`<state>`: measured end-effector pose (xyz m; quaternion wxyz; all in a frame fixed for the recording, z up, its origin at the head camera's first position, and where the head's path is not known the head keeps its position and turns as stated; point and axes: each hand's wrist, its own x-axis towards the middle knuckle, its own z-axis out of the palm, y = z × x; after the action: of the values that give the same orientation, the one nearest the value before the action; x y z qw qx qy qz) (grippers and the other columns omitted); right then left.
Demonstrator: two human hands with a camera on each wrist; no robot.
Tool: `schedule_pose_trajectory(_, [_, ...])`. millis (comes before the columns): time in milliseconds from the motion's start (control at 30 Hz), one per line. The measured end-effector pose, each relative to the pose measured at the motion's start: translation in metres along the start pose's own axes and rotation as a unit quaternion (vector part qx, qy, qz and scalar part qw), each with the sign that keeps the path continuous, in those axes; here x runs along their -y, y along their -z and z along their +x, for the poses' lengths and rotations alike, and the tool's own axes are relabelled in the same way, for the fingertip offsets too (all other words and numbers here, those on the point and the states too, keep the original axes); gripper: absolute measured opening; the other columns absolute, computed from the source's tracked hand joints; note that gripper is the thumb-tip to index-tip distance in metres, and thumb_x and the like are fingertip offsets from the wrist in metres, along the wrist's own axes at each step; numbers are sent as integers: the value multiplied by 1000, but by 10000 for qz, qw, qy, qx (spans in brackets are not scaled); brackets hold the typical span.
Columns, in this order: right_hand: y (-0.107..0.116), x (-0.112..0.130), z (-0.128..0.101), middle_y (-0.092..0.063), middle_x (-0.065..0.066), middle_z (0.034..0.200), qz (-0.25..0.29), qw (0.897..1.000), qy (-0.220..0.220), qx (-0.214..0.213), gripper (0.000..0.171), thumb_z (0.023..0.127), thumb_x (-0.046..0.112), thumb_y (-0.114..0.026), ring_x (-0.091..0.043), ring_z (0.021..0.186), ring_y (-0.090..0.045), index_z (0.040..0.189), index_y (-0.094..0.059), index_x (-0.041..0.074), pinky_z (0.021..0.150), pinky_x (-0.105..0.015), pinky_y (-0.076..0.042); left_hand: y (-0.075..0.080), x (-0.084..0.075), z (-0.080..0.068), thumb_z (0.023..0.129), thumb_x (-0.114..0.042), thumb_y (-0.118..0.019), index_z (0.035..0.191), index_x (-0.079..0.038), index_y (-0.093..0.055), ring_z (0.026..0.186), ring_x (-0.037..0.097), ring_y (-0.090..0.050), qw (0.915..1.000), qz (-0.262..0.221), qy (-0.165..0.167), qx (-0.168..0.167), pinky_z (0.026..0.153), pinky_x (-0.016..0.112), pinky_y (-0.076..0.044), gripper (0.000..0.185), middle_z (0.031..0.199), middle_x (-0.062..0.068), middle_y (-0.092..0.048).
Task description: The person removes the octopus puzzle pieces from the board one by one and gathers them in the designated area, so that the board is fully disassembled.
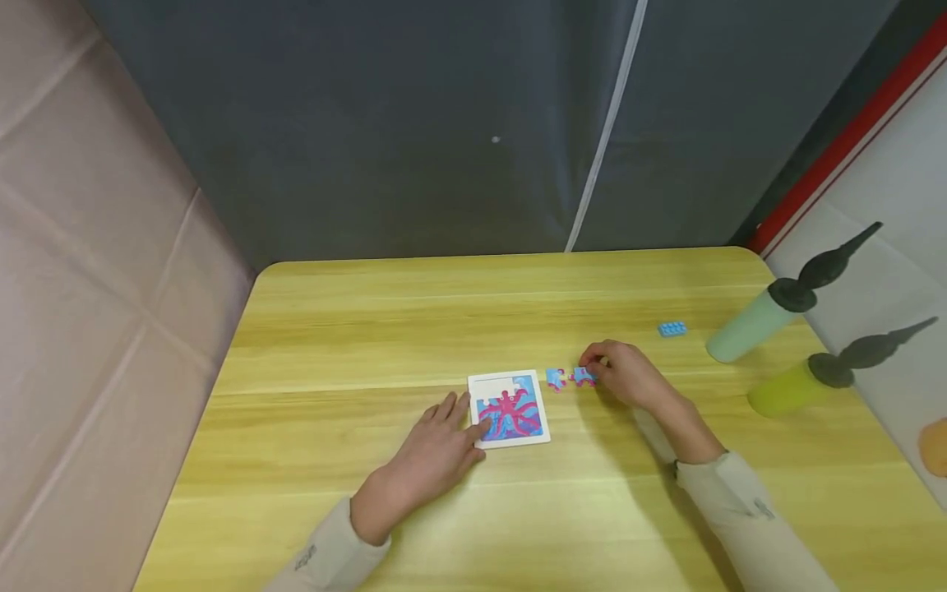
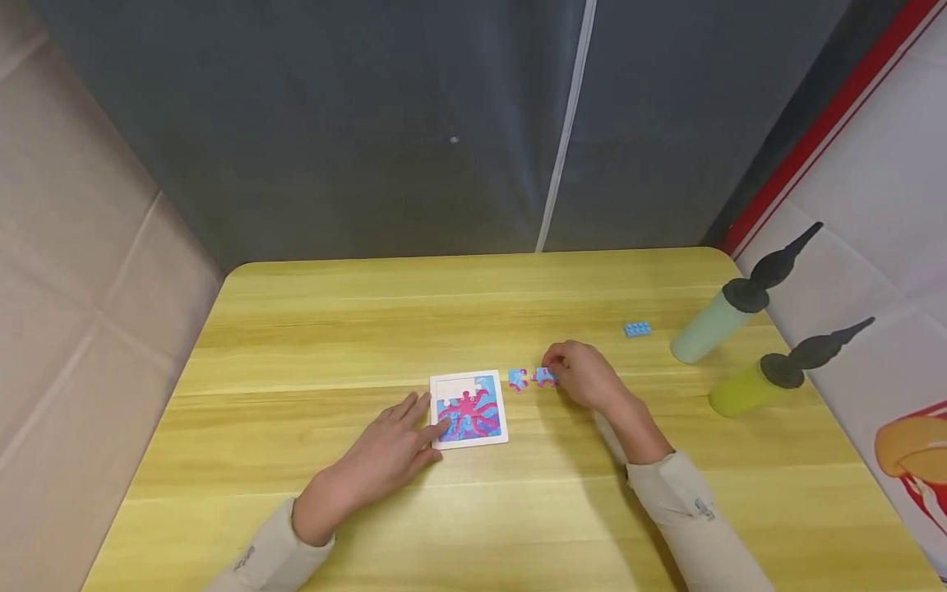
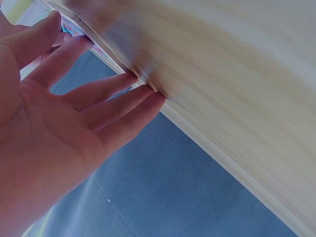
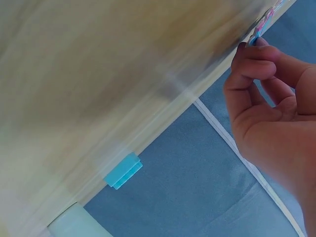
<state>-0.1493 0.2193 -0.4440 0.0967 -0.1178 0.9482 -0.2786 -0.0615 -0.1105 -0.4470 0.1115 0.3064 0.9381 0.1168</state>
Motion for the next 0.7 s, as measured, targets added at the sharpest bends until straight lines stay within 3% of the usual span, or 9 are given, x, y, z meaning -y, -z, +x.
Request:
schedule_pose_trajectory(300, [1,2,1,-73,-12,103,-43,10000,2,-32,12,101,4,-62,-20,82,-58,104,-74,5,75,-33,-48,0,0,0,105,-34,-60,145,-16,-61,149,51,-37,10000,-52,-4,-29,118,60,-40,44,160,30,-40])
schedule_pose_trajectory(533, [-3,6,0,-71,-13,101,481,9988,-26,59,13,101,7,-62,-14,70,-59,107,-73,3,63,-26,-49,-2,0,1,104,-33,-61,143,-16,-64,148,51,-39,10000,-52,18,-78,117,60,-41,42,159,30,-41])
schedule_pose_trajectory(700, [-7,10,-1,-72,-10,94,493,9988,36,-22,13,102,9,-63,-14,69,-55,106,-74,3,61,-24,-47,-2,0,1,104,-34,-61,142,-15,-64,148,51,-39,9999,-70,48,-72,116,60,-41,42,158,31,-41])
